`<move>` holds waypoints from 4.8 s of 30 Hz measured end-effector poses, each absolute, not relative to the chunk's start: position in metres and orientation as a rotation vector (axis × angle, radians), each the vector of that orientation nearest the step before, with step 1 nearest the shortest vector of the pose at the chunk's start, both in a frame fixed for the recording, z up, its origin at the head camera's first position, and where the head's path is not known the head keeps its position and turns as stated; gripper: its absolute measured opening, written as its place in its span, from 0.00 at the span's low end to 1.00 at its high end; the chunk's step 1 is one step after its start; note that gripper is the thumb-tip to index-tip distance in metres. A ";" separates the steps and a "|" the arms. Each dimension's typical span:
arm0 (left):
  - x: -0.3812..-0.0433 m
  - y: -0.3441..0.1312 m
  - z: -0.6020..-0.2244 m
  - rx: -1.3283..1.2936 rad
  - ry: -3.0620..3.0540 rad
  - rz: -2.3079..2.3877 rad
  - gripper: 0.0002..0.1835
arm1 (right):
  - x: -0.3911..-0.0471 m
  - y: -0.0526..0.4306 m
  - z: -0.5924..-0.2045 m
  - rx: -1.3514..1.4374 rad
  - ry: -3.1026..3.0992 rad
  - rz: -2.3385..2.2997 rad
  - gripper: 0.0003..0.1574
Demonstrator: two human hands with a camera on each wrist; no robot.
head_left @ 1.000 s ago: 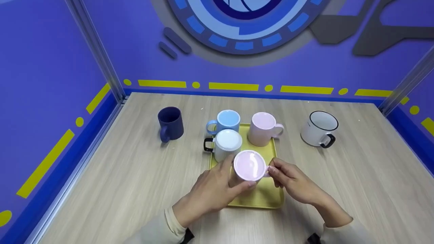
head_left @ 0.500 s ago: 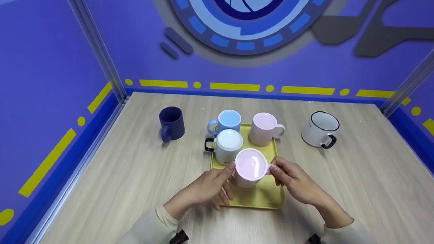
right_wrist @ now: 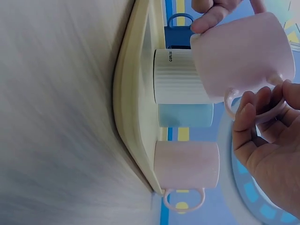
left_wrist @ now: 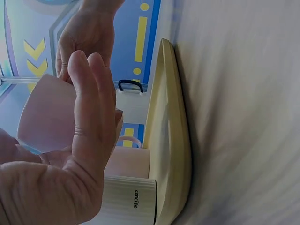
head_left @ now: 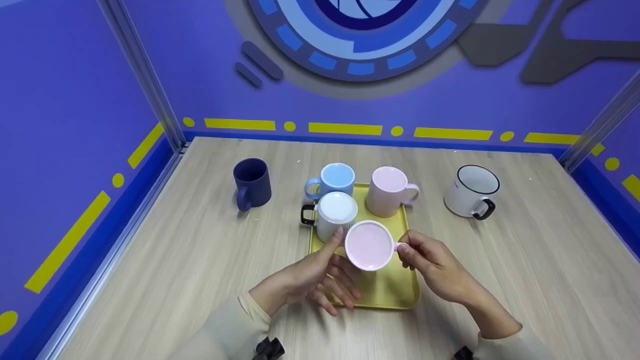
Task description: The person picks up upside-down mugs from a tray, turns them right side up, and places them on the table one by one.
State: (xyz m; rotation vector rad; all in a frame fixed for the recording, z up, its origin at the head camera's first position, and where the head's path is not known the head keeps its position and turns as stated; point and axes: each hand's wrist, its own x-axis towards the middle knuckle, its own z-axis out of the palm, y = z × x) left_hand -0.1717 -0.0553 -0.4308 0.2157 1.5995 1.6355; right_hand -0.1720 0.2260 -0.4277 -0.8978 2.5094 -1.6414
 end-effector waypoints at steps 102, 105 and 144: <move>-0.184 -0.033 -0.427 0.395 2.087 1.753 0.47 | -0.171 0.235 -0.426 -0.552 1.979 -1.963 0.11; -0.183 -0.033 -0.427 0.397 2.124 1.749 0.49 | -0.171 0.236 -0.426 -0.584 1.987 -1.943 0.11; -0.165 -0.025 -0.436 0.672 2.592 1.477 0.57 | -0.167 0.231 -0.425 -0.634 2.165 -1.686 0.21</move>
